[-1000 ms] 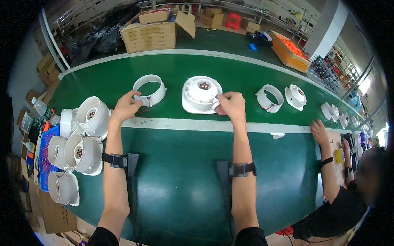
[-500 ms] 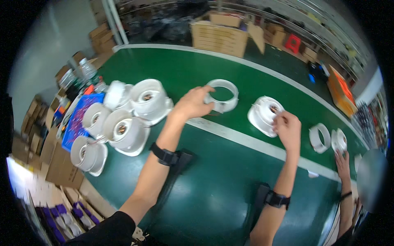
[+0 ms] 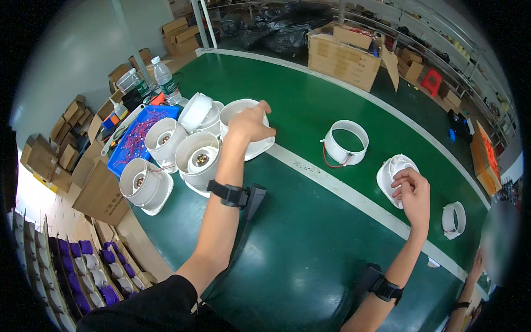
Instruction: Assemble white plastic housing components and organize them on a table and pallet.
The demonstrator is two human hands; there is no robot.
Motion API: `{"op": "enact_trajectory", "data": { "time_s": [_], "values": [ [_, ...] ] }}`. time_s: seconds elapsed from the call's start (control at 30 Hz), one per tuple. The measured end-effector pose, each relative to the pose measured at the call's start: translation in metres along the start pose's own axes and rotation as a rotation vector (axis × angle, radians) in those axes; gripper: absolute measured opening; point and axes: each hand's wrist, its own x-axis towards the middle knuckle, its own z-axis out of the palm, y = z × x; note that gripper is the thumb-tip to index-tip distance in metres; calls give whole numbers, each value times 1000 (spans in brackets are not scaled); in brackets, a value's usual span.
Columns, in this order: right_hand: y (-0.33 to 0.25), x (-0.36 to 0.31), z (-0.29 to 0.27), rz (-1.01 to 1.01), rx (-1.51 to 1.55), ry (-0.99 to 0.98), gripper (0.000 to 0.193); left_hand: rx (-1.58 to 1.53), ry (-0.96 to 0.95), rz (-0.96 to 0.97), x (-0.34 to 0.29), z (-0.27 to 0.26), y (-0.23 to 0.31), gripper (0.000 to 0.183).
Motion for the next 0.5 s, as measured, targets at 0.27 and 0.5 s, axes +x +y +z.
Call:
{"op": "enact_trajectory", "data": {
  "time_s": [0.27, 0.5],
  "values": [
    [-18, -5, 5, 45, -13, -44, 27, 45, -309, 329, -8, 13, 29, 48],
    [-36, -9, 8, -35, 14, -70, 23, -72, -859, 632, -57, 3, 105, 29]
  ]
}}
